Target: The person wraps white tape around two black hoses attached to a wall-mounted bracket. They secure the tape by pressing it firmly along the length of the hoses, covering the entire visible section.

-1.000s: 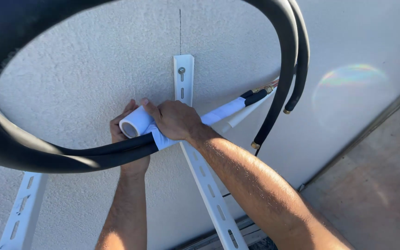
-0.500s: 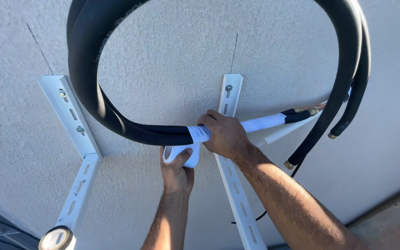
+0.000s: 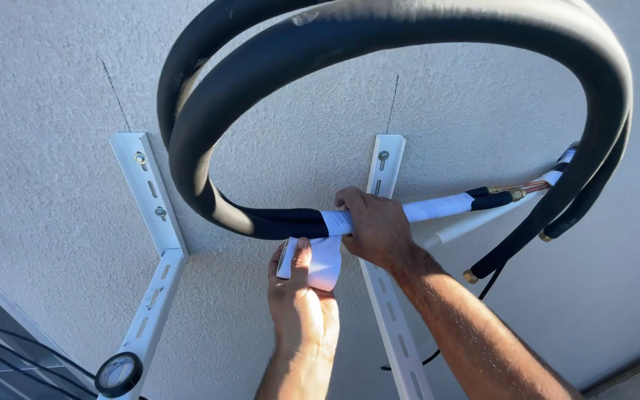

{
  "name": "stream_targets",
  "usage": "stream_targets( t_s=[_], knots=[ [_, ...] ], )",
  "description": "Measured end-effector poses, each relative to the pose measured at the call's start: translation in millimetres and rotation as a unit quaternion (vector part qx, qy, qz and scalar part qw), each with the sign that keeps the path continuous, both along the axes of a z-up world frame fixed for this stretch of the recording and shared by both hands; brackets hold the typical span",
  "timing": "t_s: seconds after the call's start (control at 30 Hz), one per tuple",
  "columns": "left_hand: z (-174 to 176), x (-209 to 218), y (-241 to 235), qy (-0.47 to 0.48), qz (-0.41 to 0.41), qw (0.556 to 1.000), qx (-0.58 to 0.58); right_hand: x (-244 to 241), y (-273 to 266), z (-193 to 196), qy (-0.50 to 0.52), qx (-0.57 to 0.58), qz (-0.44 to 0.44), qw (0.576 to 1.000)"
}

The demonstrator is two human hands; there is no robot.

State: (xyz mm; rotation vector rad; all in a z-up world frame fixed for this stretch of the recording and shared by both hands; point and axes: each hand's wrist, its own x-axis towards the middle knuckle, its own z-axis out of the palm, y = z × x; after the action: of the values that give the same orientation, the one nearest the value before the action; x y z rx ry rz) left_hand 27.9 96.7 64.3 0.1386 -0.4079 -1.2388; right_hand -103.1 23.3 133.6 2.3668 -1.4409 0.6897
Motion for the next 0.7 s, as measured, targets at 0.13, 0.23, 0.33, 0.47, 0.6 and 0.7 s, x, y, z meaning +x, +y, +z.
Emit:
stream_targets(
  t_s=[0.13, 0.23, 0.33, 0.47, 0.6, 0.7],
  knots=[
    [23, -9, 10, 0.035, 0.057, 0.995, 0.077, 0, 30, 5, -0.054, -0.123, 0.295, 0.946],
    [36, -10, 18, 0.023, 0.047, 0.993, 0.101, -5, 36, -1, -0.056, -0.095, 0.349, 0.931],
    [32, -10, 13, -0.02, 0.039, 0.993, 0.11, -9, 34, -1, -0.069, -0.061, 0.363, 0.927],
    [8, 5, -15, -0.211, 0.112, 0.963, 0.121, -11, 24, 4, -0.042, 0.036, 0.288, 0.956],
    [11, 24, -21, -0.28, 0.154, 0.939, 0.123, -9, 3, 6, -0.103, 0.052, 0.311, 0.943],
    [8, 31, -23, -0.231, 0.097, 0.962, 0.112, 13, -4, 15, -0.2, 0.063, 0.306, 0.928]
  ],
)
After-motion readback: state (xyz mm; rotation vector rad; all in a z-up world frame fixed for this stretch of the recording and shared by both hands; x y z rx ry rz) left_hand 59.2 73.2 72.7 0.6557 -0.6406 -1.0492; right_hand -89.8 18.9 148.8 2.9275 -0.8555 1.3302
